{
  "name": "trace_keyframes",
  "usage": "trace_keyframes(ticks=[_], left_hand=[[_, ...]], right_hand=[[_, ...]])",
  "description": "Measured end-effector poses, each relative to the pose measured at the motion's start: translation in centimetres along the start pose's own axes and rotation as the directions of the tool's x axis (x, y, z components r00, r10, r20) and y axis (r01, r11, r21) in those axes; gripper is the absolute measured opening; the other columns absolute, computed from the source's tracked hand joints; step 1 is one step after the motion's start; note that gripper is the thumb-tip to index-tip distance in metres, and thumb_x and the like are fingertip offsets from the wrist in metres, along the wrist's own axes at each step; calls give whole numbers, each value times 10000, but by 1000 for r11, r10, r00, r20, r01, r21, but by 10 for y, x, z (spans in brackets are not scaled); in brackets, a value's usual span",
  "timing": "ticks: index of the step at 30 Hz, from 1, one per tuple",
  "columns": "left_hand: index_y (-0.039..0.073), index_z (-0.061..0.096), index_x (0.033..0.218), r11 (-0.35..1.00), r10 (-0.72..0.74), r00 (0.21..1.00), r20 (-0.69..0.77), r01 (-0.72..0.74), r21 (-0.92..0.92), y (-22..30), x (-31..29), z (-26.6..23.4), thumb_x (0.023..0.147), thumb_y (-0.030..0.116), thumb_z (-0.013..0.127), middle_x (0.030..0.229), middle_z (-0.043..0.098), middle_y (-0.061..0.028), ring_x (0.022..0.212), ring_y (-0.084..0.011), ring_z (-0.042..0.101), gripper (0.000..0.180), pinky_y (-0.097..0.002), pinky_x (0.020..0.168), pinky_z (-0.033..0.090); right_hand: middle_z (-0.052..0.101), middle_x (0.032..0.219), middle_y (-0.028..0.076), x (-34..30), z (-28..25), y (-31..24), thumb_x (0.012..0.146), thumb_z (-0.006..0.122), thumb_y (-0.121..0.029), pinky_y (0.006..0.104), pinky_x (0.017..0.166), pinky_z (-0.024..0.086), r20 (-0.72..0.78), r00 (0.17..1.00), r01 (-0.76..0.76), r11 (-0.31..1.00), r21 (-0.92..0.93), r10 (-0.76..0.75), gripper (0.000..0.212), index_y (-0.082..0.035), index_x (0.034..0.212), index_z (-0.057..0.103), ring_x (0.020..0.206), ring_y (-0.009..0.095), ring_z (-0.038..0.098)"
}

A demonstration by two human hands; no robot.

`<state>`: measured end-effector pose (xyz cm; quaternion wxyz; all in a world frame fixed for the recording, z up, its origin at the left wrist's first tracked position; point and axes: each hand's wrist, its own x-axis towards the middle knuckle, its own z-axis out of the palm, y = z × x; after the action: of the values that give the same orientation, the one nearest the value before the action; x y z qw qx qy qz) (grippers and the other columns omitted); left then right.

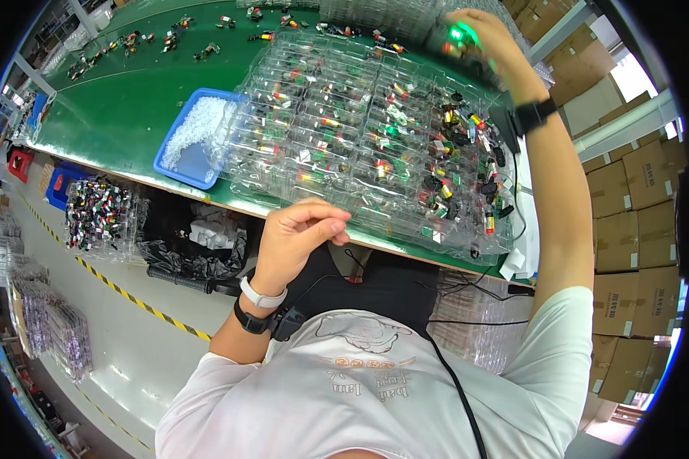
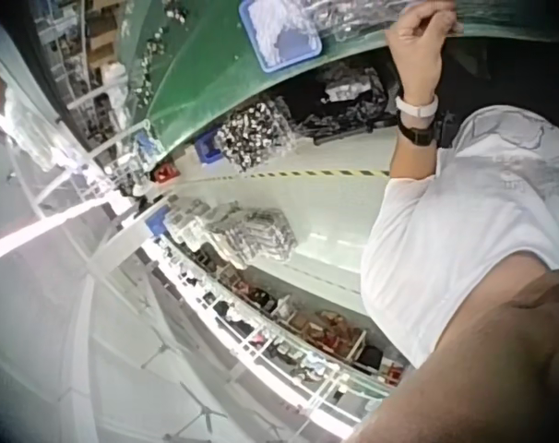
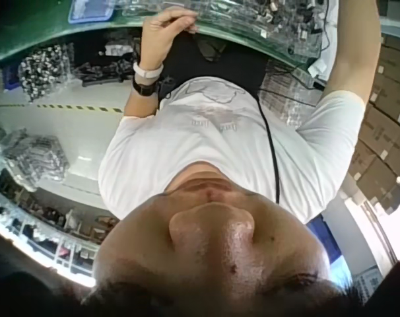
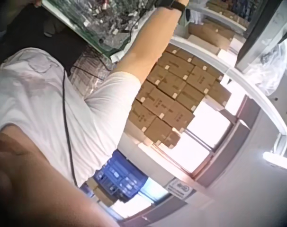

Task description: Assembling and inspecting small electronic components on a production line.

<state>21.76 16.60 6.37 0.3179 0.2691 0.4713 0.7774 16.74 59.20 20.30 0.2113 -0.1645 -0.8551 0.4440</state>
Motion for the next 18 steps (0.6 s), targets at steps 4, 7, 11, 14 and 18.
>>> trace_keyframes(ticks=[4,7,11,14,18], left_hand=[[-63,692,997,997,-74,997,-28,74,5,-5,-14,-7,882,-28,635,934,651,-100,774,-162,674,133,-252,722,551],[-64,691,1010,989,-141,989,-47,142,27,-10,-23,-15,880,-28,637,943,659,-108,778,-166,677,145,-257,728,555],[-65,690,1023,977,-199,976,-88,204,64,-14,-31,-20,877,-26,642,971,662,-113,797,-172,682,158,-260,733,556],[-65,689,1032,972,-221,973,-63,225,70,-16,-33,-23,874,-29,646,986,662,-113,809,-173,683,167,-264,748,560],[-58,691,1021,967,-240,968,-66,245,76,-17,-29,-22,866,-41,637,979,660,-116,797,-173,680,165,-264,742,557]], right_hand=[[603,1101,165,48,-32,19,994,480,-157,303,675,510,82,996,-78,887,456,45,259,33,1155,550,921,224,629],[638,968,120,52,-27,34,1001,456,-150,283,634,490,105,994,-51,916,399,10,237,25,1085,591,835,196,638],[656,994,13,3,11,17,942,572,-278,270,667,516,107,994,-9,993,-120,22,233,-116,1077,671,770,123,626],[677,908,24,-50,23,-3,925,586,-255,310,686,515,419,904,130,884,-450,80,230,-94,1051,690,763,143,640],[674,844,89,-110,41,-7,867,640,-204,345,676,502,573,819,375,744,-553,13,183,-32,909,688,762,207,652]])
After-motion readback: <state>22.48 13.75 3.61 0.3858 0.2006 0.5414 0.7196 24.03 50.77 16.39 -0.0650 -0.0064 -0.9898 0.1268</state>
